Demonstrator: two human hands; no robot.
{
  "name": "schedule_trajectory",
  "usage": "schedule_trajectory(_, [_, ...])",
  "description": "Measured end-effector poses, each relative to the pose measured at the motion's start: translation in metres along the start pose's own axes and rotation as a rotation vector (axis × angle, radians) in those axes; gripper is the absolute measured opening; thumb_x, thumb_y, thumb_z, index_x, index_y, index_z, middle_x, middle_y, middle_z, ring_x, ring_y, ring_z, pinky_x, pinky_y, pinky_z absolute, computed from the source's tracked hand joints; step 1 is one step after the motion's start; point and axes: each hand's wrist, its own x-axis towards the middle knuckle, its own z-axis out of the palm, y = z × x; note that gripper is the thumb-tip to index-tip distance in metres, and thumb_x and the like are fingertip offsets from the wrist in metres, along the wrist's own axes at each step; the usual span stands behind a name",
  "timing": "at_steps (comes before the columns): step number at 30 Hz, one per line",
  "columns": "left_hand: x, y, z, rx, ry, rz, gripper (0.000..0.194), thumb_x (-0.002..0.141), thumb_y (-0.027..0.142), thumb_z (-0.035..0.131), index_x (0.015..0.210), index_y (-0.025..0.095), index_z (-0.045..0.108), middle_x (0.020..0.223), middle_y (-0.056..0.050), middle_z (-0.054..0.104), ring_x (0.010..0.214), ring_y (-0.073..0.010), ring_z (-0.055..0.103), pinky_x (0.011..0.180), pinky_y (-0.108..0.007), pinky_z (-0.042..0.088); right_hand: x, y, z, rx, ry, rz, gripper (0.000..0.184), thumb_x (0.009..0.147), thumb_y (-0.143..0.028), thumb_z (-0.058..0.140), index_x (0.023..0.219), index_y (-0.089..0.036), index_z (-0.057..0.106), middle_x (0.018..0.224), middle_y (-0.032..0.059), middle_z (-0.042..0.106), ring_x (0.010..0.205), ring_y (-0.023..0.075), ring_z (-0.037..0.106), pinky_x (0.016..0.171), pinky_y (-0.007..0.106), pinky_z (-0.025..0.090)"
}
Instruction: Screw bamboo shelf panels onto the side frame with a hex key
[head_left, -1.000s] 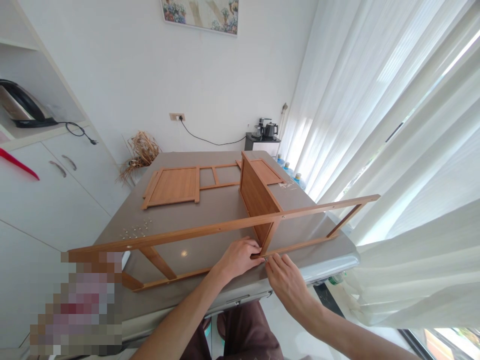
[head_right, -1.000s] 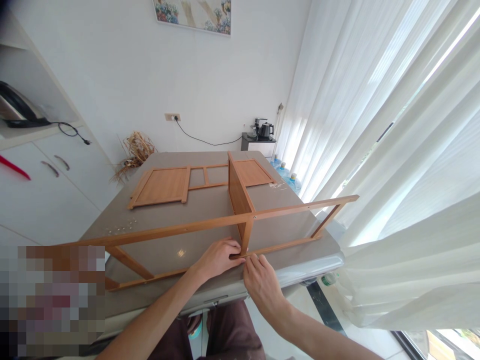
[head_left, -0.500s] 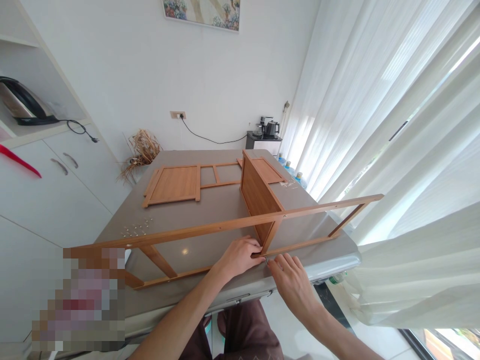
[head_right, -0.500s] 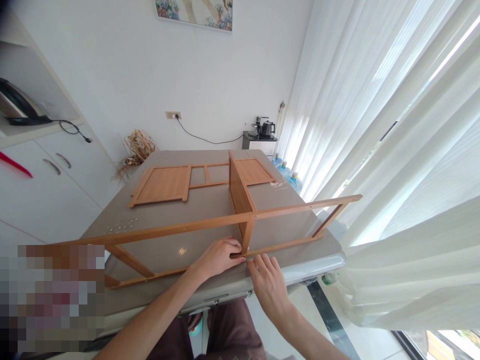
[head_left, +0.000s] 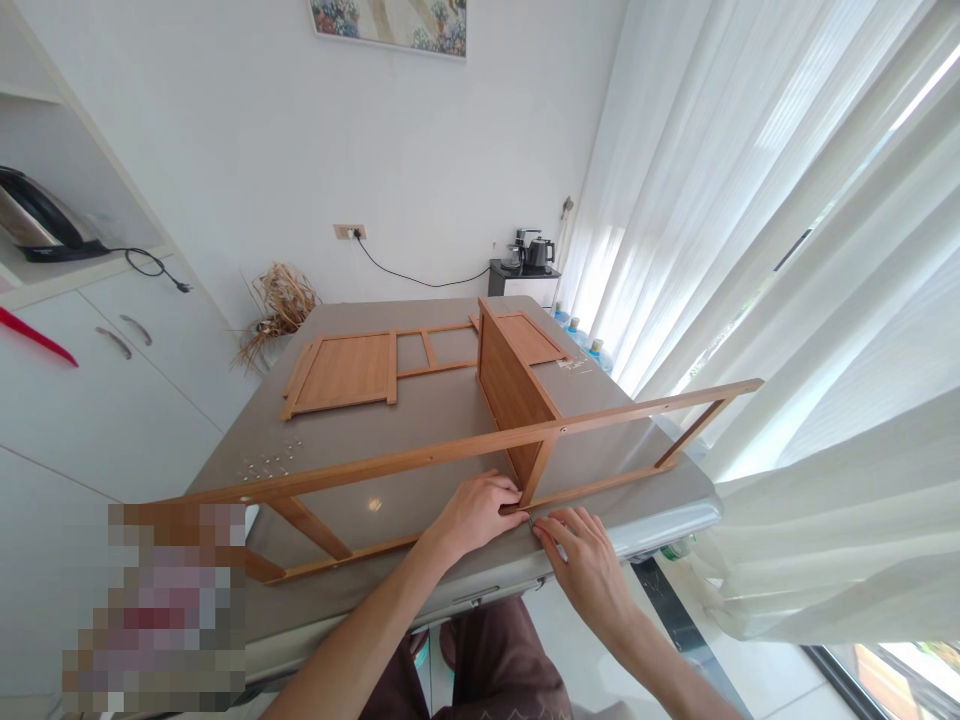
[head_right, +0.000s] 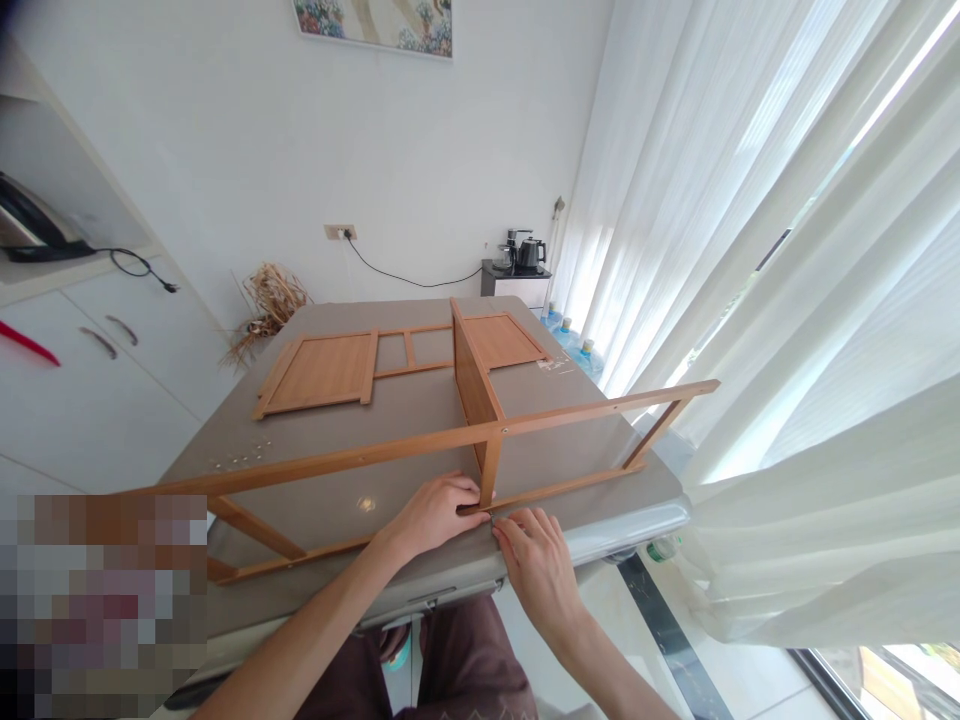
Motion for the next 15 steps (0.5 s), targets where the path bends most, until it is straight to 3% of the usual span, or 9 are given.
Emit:
schedule_trajectory(5, [0.000, 0.002, -0.003, 0.000, -0.005, -0.006, 0.022, 0.090, 0.040, 0.062, 0.103, 0.027, 0.075, 0.102, -0.001, 0.073, 0.099, -0.0197, 0.063, 0.089, -0.030, 0.050, -0.003, -0.001, 0.002, 0.058, 0.006, 0.055, 0.024, 0.101, -0.023, 0.046, 0.091, -0.022, 0.068, 0.087, 0.0052, 0.060, 0.082, 0.0199, 0.055, 0.074, 0.032, 0.042])
schedule_trajectory(10, [0.001, 0.004, -0.005, 0.007, -0.010, -0.009, 0.022, 0.091, 0.040, 0.060, 0.101, 0.027, 0.075, 0.102, -0.002, 0.073, 0.100, -0.0200, 0.063, 0.090, -0.031, 0.050, -0.006, -0.003, 0.008, 0.129, -0.052, 0.129, 0.021, 0.102, -0.025, 0.045, 0.093, -0.023, 0.064, 0.073, 0.0004, 0.055, 0.072, 0.0183, 0.054, 0.067, 0.030, 0.042])
schedule_trajectory(15, [0.001, 0.004, -0.004, 0.016, -0.012, -0.015, 0.023, 0.091, 0.040, 0.059, 0.098, 0.027, 0.076, 0.100, -0.002, 0.073, 0.100, -0.0201, 0.063, 0.090, -0.030, 0.050, -0.006, -0.004, 0.011, 0.165, -0.075, 0.134, 0.021, 0.103, -0.022, 0.041, 0.093, -0.022, 0.059, 0.078, 0.0010, 0.057, 0.077, 0.0187, 0.056, 0.069, 0.030, 0.044])
